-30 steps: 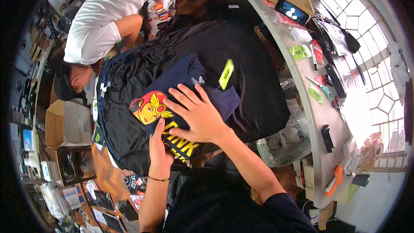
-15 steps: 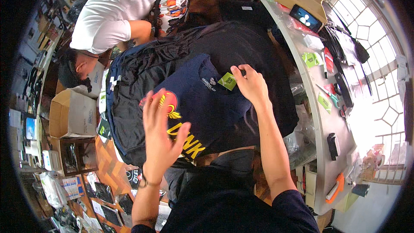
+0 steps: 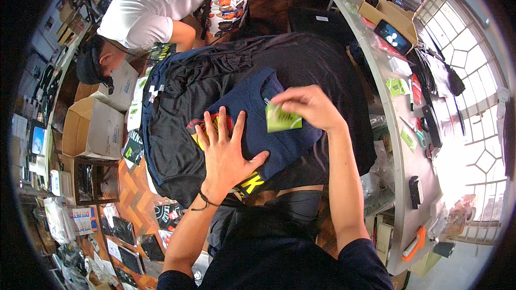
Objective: The person folds a dark blue t-shirt with a graphic print, places it into a clear plastic bag, and seals it. They then pick up a black t-shirt with a coffee-themed graphic, fold it, and place it into another plastic bag.
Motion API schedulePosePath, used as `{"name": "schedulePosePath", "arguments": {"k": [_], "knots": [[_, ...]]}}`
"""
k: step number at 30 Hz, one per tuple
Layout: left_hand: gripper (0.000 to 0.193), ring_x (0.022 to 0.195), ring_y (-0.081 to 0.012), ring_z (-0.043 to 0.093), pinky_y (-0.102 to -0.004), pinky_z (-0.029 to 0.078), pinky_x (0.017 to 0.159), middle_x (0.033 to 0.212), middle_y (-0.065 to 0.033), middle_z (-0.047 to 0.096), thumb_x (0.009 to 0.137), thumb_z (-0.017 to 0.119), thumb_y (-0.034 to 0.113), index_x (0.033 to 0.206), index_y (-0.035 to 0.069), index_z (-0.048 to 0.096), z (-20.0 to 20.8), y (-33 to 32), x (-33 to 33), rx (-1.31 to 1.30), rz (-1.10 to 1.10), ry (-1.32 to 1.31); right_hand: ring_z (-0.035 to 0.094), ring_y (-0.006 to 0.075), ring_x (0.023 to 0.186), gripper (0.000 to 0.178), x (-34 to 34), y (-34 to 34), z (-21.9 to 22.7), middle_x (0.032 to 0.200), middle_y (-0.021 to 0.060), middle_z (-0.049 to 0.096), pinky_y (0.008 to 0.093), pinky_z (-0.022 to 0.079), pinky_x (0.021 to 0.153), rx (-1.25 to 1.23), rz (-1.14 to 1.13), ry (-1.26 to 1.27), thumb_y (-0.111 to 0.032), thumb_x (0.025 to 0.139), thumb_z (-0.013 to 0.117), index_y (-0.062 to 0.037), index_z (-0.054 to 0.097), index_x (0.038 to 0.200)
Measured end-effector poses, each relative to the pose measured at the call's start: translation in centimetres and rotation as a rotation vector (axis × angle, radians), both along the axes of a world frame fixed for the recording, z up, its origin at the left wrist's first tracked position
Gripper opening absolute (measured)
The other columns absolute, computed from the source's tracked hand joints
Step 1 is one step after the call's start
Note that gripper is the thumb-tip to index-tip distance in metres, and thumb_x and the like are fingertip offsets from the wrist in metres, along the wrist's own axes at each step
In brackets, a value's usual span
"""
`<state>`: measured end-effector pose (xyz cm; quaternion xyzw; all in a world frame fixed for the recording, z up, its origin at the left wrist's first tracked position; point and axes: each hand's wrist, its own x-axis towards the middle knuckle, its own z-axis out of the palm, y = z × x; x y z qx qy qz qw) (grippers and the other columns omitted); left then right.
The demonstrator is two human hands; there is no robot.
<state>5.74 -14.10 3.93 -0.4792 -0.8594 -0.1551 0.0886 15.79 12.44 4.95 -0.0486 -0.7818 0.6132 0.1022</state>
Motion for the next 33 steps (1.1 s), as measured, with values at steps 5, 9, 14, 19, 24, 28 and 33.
{"name": "schedulePosePath", "arguments": {"k": [5, 9, 14, 19, 24, 28, 33], "knots": [[0.093, 0.155, -0.0552, 0.03, -0.0737, 0.018, 0.124, 0.163, -0.0307, 0.042, 0.09, 0.069, 0.071, 0.158, 0.009, 0.053, 0.9, -1.6, -1.6, -0.012, -0.074, -0.06, 0.07, 0.0357, 0.116, 0.028, 0.7, -3.1, 3.3, 0.122, 0.0159, 0.076, 0.0432, 0.052, 0.107, 0.587, -0.253, 0.189, -0.012, 0.093, 0.075, -0.0023, 0.078, 0.119], [0.081, 0.155, -0.0532, 0.032, -0.0688, 0.018, 0.126, 0.163, -0.0302, 0.043, 0.103, 0.058, 0.058, 0.158, 0.0, 0.048, 1.5, -2.0, -4.9, -0.005, -0.036, -0.003, 0.055, 0.0396, 0.14, 0.051, -0.5, -7.1, 4.6, 0.15, 0.0194, 0.06, 0.0491, 0.042, 0.118, 0.859, -0.406, 0.179, -0.028, 0.098, 0.071, -0.0014, 0.064, 0.141], [0.084, 0.155, -0.0531, 0.031, -0.066, 0.018, 0.127, 0.167, -0.0321, 0.035, 0.104, 0.056, 0.057, 0.164, 0.002, 0.037, -2.1, -0.9, -4.8, -0.051, -0.07, 0.058, 0.038, 0.0413, 0.156, 0.068, -6.9, -9.2, -4.9, 0.165, 0.0276, 0.043, 0.0543, 0.026, 0.129, 1.112, -0.337, -0.153, -0.049, 0.105, 0.053, -0.0056, 0.051, 0.157], [0.086, 0.149, -0.0556, 0.038, -0.0608, 0.025, 0.127, 0.158, -0.0387, 0.044, 0.101, 0.057, 0.065, 0.157, 0.0, 0.049, -2.3, -1.0, -5.8, 0.027, -0.077, -0.002, 0.045, 0.0413, 0.15, 0.061, -5.9, -9.7, -3.7, 0.159, 0.0242, 0.051, 0.0536, 0.029, 0.128, 1.234, -0.382, -0.01, -0.044, 0.101, 0.06, -0.0062, 0.061, 0.148], [0.078, 0.114, -0.0512, 0.068, -0.0545, 0.055, 0.098, 0.121, -0.0359, 0.07, 0.1, 0.067, 0.06, 0.144, -0.004, 0.058, 0.6, -1.9, -11.4, -0.033, -0.023, -0.232, 0.061, 0.0377, 0.122, 0.049, 1.7, -15.0, 3.2, 0.135, 0.0173, 0.065, 0.0517, 0.045, 0.107, 0.856, -0.694, 0.383, -0.013, 0.082, 0.083, -0.007, 0.07, 0.129], [0.1, 0.118, -0.0493, 0.069, -0.0516, 0.055, 0.102, 0.123, -0.0387, 0.069, 0.095, 0.061, 0.077, 0.141, -0.011, 0.059, 1.9, 0.2, -14.2, -0.297, -0.032, -0.248, 0.063, 0.0127, 0.093, 0.038, 9.5, -20.9, -5.0, 0.111, 0.005, 0.063, 0.0275, 0.055, 0.082, -0.279, -0.888, 0.01, -0.014, 0.101, 0.076, -0.0028, 0.058, 0.133], [0.103, 0.113, -0.05, 0.072, -0.0511, 0.057, 0.097, 0.117, -0.0387, 0.071, 0.09, 0.059, 0.085, 0.127, -0.011, 0.066, 0.4, 1.3, -16.0, -0.321, -0.162, -0.394, 0.072, 0.0249, 0.108, 0.042, 9.1, -27.2, -5.9, 0.124, 0.015, 0.069, 0.0378, 0.06, 0.097, -0.871, -0.778, 0.005, -0.016, 0.108, 0.067, 0.0043, 0.05, 0.14]]}}
